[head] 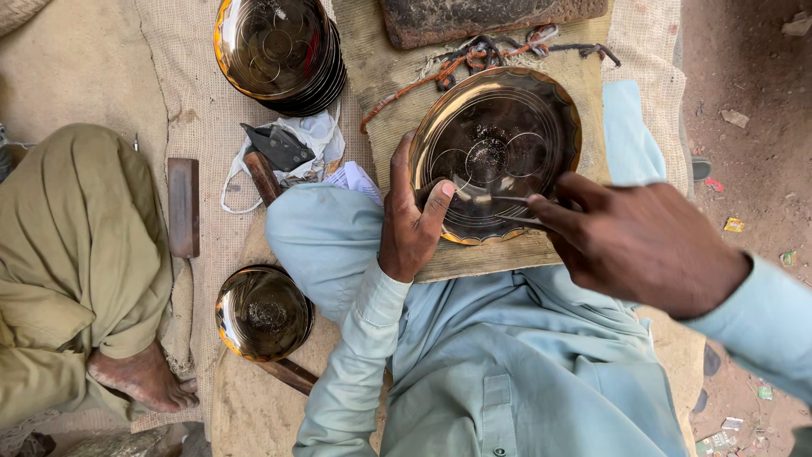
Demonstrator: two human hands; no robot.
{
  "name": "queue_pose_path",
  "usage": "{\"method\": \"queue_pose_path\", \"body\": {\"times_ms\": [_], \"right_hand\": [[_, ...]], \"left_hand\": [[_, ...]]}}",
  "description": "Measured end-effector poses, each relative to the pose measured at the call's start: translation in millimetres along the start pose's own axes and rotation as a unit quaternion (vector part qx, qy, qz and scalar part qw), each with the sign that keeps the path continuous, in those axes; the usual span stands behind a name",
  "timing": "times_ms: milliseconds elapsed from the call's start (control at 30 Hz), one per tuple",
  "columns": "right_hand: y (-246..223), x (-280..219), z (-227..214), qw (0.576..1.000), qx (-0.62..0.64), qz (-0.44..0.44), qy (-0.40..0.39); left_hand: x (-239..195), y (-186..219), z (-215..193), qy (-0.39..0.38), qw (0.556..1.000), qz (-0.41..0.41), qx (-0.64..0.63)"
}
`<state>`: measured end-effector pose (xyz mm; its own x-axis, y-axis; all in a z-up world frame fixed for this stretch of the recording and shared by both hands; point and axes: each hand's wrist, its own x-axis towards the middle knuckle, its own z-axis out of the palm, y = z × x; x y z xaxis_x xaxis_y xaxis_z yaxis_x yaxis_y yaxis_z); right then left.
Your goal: The person sits cross-legged and uses a small metal tool to scratch circular patterns into the surface of a brass plate. They rotate the plate periodically to continue the design and then place the finished plate onto a stack of similar plates.
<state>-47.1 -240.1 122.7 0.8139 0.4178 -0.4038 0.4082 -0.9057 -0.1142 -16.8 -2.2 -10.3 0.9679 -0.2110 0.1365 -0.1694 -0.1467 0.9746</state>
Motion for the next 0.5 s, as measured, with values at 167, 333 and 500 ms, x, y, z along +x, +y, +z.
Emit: {"method": "queue_pose_path", "body": {"times_ms": [167,333,500], "right_hand": [[7,25,-20,0.996,-0.042,-0.071,0.043],[-12,7,-18,0.997,0.059,0.033,0.023],[-21,-8,-6,0.987,0.097,0.089,0.087]], "left_hand": [[0,2,-1,0.004,1.0,-0.015,-0.018],[1,2,-1,0.009,1.0,-0.006,0.006],[1,2,-1,0.003,1.0,-0.004,0.004]]}}
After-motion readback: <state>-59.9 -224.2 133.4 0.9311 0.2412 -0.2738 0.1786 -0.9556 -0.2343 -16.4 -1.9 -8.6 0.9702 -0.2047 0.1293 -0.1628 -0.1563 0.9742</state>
